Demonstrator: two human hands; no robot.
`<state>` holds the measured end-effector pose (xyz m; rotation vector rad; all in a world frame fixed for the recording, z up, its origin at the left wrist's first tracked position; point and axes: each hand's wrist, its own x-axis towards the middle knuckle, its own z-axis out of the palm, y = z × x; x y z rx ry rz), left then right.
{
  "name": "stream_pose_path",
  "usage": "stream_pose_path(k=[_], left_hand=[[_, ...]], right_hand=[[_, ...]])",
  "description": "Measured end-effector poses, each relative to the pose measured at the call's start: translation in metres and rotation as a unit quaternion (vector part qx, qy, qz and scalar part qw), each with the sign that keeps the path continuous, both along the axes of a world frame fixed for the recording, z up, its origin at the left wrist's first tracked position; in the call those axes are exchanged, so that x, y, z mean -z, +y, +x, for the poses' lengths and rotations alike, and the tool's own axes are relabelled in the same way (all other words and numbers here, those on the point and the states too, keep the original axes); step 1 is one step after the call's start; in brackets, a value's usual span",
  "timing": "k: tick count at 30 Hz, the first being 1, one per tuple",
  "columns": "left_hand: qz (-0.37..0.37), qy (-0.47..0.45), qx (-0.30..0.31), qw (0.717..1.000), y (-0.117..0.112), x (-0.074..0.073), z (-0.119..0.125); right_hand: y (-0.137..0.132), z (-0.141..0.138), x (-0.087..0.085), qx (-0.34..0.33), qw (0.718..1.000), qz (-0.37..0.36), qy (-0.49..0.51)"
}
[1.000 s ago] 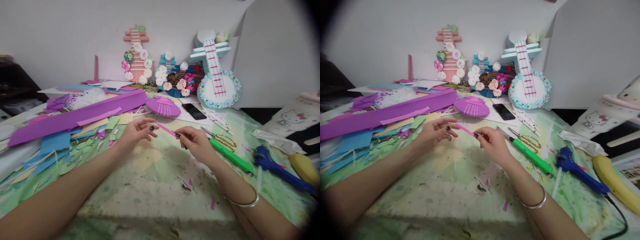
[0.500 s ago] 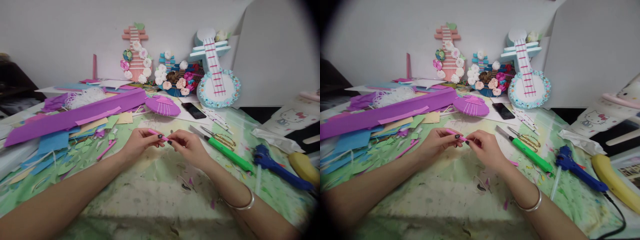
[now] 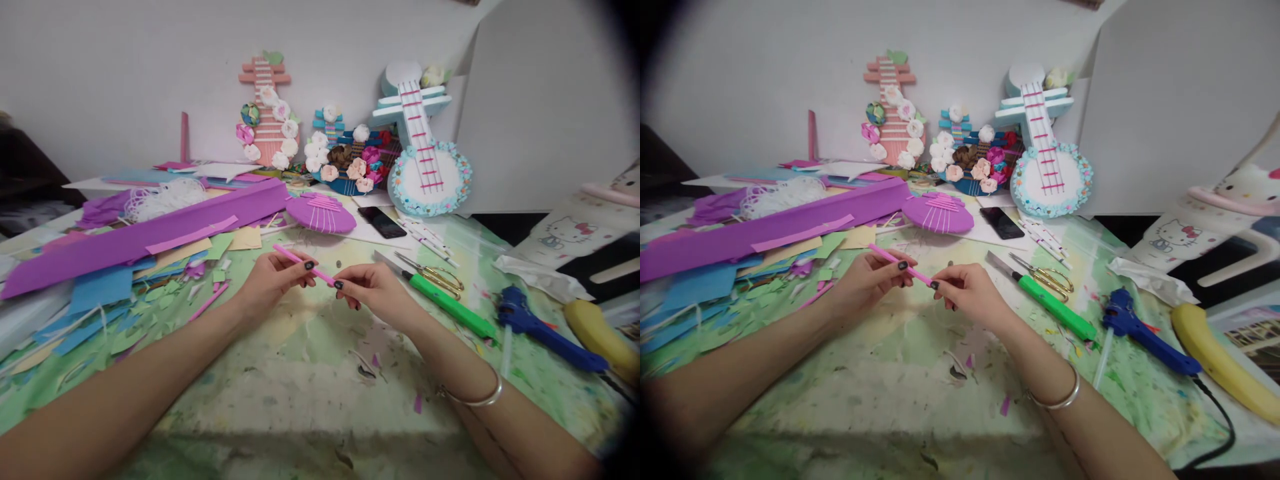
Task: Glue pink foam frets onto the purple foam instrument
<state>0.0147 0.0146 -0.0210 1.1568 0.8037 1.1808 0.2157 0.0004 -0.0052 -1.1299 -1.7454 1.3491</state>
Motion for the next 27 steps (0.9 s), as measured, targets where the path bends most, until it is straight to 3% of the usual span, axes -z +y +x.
stream_pose_path(k=[3,11,22,27], left_hand=[[0.003,0.034,0.011,0.999,0.0,0.002,0.001],[-0.005,-0.032,-0.021,0.999,0.013,-0.004,-0.018],[-0.013,-0.013,0.0,1.0,0.005,-0.005,-0.008],[-0.011,-0.025,-0.062,0.998,0.012,-0.006,-0.013]], right_hand=[[0.0,0.0,0.001,-0.026,0.999,-0.027,0.033],[0.005,0.018,-0.007,-0.08,0.976,-0.174,0.101],[0.001,0.008,-0.004,-0.051,0.977,-0.183,0.093],[0.003,0.012,-0.005,-0.071,0.978,-0.182,0.072]])
